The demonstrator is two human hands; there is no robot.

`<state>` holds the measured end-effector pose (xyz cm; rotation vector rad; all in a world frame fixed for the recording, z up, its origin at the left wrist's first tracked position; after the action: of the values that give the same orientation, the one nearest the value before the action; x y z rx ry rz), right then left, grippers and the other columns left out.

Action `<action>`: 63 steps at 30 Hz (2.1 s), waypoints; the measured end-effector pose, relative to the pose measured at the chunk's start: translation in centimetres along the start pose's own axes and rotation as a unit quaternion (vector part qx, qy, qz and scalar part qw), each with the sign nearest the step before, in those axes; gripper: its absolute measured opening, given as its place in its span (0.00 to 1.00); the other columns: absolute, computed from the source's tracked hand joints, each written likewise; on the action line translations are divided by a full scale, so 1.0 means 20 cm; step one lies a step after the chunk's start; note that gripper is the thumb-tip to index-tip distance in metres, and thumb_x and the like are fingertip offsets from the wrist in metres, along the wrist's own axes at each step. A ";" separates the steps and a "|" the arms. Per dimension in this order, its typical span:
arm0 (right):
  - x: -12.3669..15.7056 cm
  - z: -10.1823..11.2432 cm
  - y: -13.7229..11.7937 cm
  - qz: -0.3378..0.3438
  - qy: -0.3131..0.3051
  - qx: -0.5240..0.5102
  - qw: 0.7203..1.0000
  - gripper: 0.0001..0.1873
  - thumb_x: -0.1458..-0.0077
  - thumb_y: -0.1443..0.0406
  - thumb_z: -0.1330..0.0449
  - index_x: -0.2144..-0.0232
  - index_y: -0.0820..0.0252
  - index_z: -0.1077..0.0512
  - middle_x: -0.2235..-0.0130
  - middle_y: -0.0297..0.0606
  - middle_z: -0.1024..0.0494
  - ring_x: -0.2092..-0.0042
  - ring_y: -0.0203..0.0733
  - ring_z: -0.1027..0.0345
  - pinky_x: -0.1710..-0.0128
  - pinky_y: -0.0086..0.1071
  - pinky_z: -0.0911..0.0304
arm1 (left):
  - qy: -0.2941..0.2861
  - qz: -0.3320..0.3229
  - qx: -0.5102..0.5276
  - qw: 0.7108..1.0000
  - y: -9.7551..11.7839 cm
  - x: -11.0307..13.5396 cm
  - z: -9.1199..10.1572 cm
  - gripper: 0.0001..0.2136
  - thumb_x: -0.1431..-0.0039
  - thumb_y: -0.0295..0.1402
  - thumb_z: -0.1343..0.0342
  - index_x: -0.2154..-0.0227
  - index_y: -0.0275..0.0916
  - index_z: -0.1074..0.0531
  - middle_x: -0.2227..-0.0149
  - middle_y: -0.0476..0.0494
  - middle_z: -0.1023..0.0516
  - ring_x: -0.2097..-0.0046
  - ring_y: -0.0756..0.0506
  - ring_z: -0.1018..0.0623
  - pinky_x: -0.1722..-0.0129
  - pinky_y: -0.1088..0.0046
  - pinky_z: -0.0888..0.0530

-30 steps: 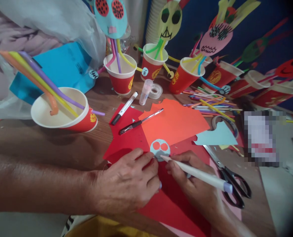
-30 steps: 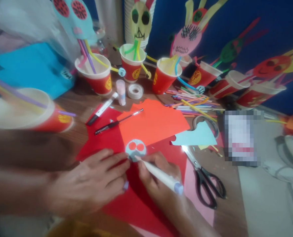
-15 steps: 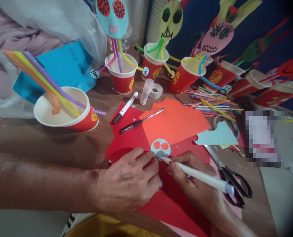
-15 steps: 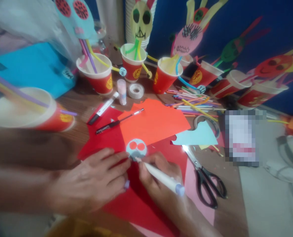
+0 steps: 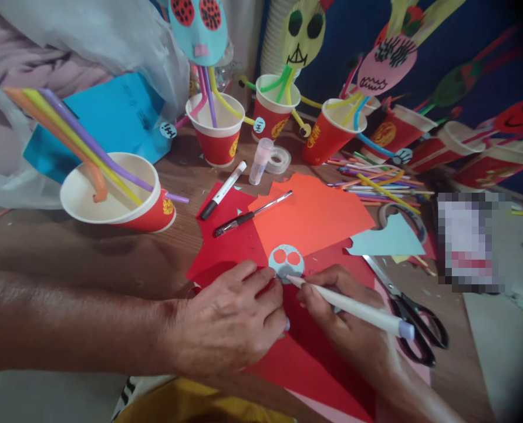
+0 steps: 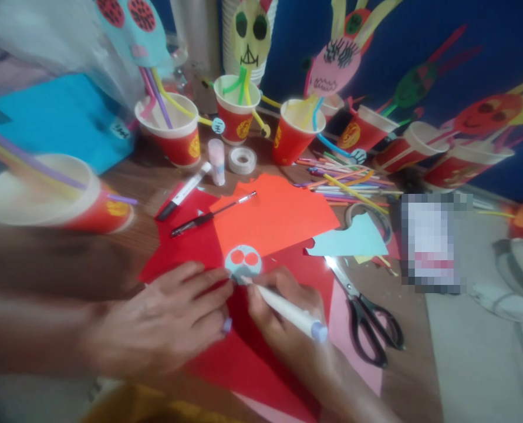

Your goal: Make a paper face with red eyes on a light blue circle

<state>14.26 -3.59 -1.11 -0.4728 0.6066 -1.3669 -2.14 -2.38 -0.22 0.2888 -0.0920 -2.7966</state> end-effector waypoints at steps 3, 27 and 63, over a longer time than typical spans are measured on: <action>0.00 0.00 0.00 0.006 -0.003 -0.005 1.000 0.06 0.47 0.64 0.46 0.75 0.59 0.34 0.82 0.30 0.27 0.83 0.31 0.34 0.84 0.21 0.42 | -0.003 0.002 0.003 1.000 0.00 0.00 0.00 0.06 0.44 0.29 0.53 0.69 0.37 0.31 0.60 0.38 0.25 0.57 0.38 0.28 0.62 0.61 0.34; 0.02 0.00 0.01 0.006 -0.008 0.012 1.000 0.07 0.48 0.64 0.46 0.76 0.58 0.35 0.82 0.29 0.28 0.82 0.32 0.35 0.85 0.22 0.44 | 0.005 0.006 -0.005 1.000 0.01 0.00 0.00 0.06 0.46 0.30 0.51 0.68 0.37 0.30 0.60 0.37 0.25 0.57 0.38 0.28 0.61 0.60 0.34; -0.01 0.01 -0.01 0.018 -0.003 -0.012 1.000 0.06 0.48 0.66 0.44 0.75 0.60 0.34 0.83 0.28 0.28 0.83 0.28 0.36 0.84 0.18 0.43 | 0.010 -0.008 -0.017 1.000 0.01 0.00 -0.01 0.07 0.46 0.29 0.53 0.69 0.36 0.30 0.60 0.36 0.25 0.57 0.37 0.27 0.62 0.59 0.33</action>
<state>14.20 -3.52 -0.81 -0.4830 0.6253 -1.3255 -2.03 -2.51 -0.34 0.3113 -0.0367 -2.8073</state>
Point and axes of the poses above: each hand's wrist, its own x-axis away from the middle knuckle, its own z-axis out of the back of the hand, y = z × x, the point moved 3 cm from there along -x, towards the middle knuckle
